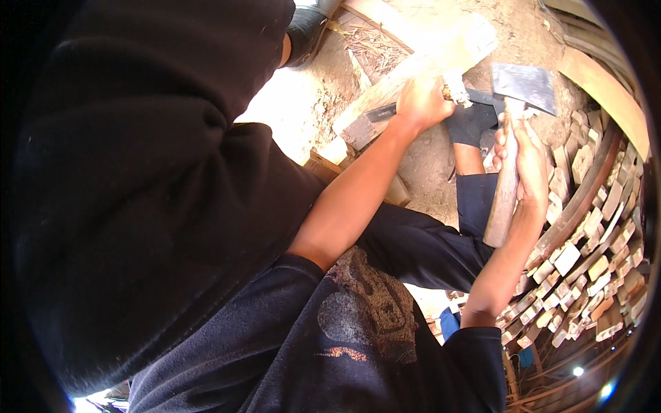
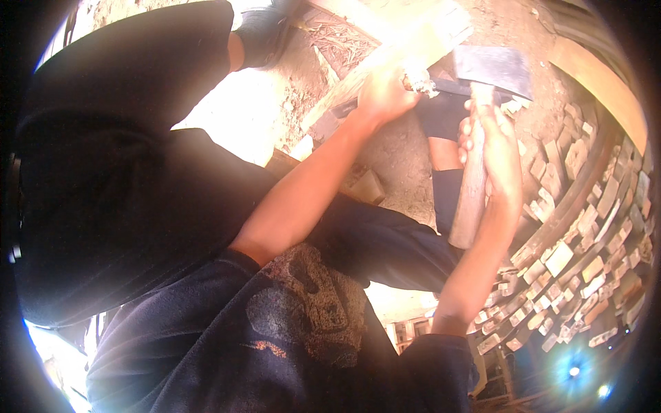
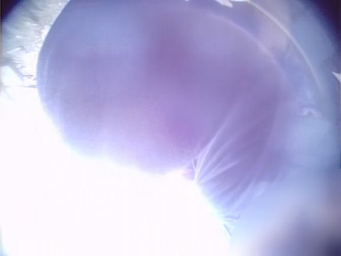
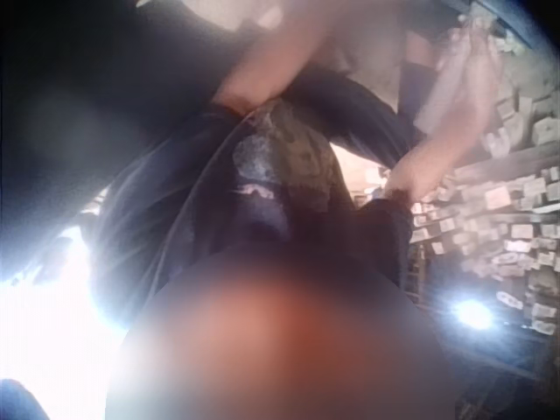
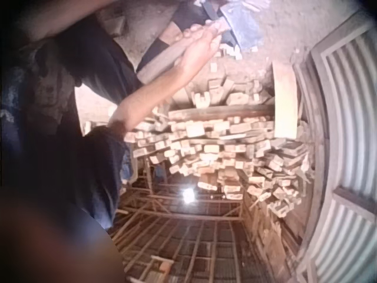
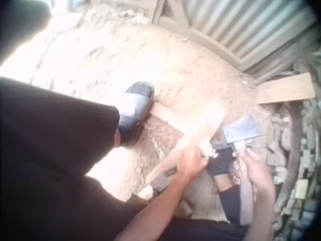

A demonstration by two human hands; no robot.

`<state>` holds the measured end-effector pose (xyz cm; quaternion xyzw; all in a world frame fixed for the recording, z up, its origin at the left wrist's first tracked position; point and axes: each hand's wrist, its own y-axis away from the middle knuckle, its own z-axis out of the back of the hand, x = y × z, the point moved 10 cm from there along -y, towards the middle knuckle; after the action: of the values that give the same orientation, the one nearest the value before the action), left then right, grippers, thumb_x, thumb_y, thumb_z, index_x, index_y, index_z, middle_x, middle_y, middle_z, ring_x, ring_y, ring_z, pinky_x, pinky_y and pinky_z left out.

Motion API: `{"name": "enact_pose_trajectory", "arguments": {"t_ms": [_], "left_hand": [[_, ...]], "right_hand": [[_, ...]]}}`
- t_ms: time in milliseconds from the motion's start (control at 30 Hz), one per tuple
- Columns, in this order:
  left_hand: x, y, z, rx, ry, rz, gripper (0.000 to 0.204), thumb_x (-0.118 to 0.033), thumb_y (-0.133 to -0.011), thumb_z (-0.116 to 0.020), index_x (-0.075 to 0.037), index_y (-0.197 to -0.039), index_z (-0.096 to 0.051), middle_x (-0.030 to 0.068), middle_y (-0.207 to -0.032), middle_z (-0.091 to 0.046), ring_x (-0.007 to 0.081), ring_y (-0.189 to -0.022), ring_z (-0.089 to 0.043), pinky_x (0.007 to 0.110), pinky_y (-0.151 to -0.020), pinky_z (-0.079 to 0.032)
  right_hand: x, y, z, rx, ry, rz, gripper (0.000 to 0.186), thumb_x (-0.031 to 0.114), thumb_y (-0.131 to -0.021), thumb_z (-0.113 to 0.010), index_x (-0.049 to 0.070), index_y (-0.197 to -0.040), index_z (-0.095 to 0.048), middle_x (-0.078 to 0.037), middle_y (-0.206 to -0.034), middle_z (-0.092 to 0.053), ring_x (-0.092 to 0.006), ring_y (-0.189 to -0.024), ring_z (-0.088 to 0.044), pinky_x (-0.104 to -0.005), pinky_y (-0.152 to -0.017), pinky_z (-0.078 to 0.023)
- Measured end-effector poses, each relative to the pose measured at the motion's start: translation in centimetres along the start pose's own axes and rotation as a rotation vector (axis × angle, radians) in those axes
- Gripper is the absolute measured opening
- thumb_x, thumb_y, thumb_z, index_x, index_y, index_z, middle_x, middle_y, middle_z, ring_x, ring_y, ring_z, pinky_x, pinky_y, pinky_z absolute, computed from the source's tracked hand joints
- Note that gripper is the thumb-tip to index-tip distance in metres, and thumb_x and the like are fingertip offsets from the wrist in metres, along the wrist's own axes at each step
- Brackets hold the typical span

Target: The person sits cross-legged and uses a small axe to repeatedly strike and shape a piece of wood held between their legs. They adjust the wood's position and continue chopping to refine its shape.

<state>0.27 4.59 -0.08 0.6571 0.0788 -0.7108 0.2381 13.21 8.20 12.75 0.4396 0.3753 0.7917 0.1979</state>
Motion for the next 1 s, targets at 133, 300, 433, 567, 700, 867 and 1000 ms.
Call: {"name": "enact_pose_trajectory", "arguments": {"t_ms": [133,300,433,567,700,867,1000], "left_hand": [[0.8,-0.3,-0.7,0.012,0.014,0.038,0.030,-0.011,-0.070,-0.072,-0.009,-0.100,-0.067,0.0132,-0.108,-0.064,0.0318,-0.099,-0.062,0.038,-0.086,-0.051],[0.0,-0.1,0.0,-0.034,0.046,-0.039,0.032,-0.010,-0.070,-0.072,-0.008,-0.101,-0.066,0.0135,-0.106,-0.065,0.0323,-0.099,-0.061,0.038,-0.085,-0.050],[0.7,-0.3,0.0,-0.005,0.089,0.071,0.047,-0.008,-0.064,-0.070,-0.008,-0.111,-0.064,0.0176,-0.108,-0.065,0.0343,-0.101,-0.061,0.040,-0.088,-0.050],[-0.3,-0.3,0.6,-0.061,0.138,-0.092,0.046,-0.008,-0.065,-0.069,-0.009,-0.111,-0.064,0.0165,-0.107,-0.065,0.0339,-0.100,-0.062,0.040,-0.087,-0.050],[-0.1,-0.2,0.7,-0.044,0.098,-0.021,0.045,-0.009,-0.065,-0.070,-0.008,-0.109,-0.064,0.0154,-0.108,-0.065,0.0334,-0.101,-0.061,0.040,-0.087,-0.050],[-0.7,0.0,1.1,-0.092,0.112,-0.060,0.039,-0.009,-0.065,-0.070,-0.007,-0.103,-0.065,0.0164,-0.105,-0.065,0.0338,-0.100,-0.061,0.040,-0.086,-0.050],[0.1,-0.6,0.7,-0.056,0.070,-0.024,0.038,-0.010,-0.066,-0.070,-0.006,-0.103,-0.065,0.0176,-0.105,-0.065,0.0346,-0.099,-0.061,0.040,-0.087,-0.050]], "right_hand": [[-1.3,-0.7,-1.2,0.054,0.075,-0.029,0.024,0.028,-0.099,-0.049,0.005,-0.104,-0.052,-0.001,-0.070,-0.049,-0.0075,-0.053,-0.046,-0.0230,-0.044,-0.041],[-0.9,-0.6,-0.3,0.066,0.135,-0.074,0.024,0.028,-0.100,-0.049,0.005,-0.104,-0.053,-0.001,-0.070,-0.051,-0.0075,-0.053,-0.047,-0.0229,-0.044,-0.042],[-0.4,-0.6,-0.4,-0.001,0.053,0.042,0.025,0.029,-0.100,-0.048,0.004,-0.104,-0.053,-0.001,-0.070,-0.050,-0.0073,-0.054,-0.047,-0.0231,-0.044,-0.041],[-1.7,0.1,-1.9,0.121,0.190,-0.062,0.026,0.029,-0.099,-0.049,0.004,-0.104,-0.052,-0.001,-0.070,-0.050,-0.0078,-0.054,-0.047,-0.0234,-0.044,-0.042],[-0.4,0.1,-0.8,0.057,0.068,-0.006,0.024,0.028,-0.099,-0.050,0.004,-0.102,-0.052,-0.002,-0.070,-0.050,-0.0086,-0.054,-0.047,-0.0245,-0.045,-0.042],[-1.5,-0.3,-1.7,0.075,0.127,-0.031,0.022,0.028,-0.099,-0.050,0.006,-0.101,-0.053,-0.001,-0.070,-0.050,-0.0080,-0.054,-0.047,-0.0236,-0.045,-0.041],[-0.2,-0.8,0.0,0.033,0.071,-0.025,0.022,0.026,-0.099,-0.048,0.005,-0.102,-0.052,-0.001,-0.070,-0.050,-0.0080,-0.054,-0.048,-0.0235,-0.046,-0.042]]}}
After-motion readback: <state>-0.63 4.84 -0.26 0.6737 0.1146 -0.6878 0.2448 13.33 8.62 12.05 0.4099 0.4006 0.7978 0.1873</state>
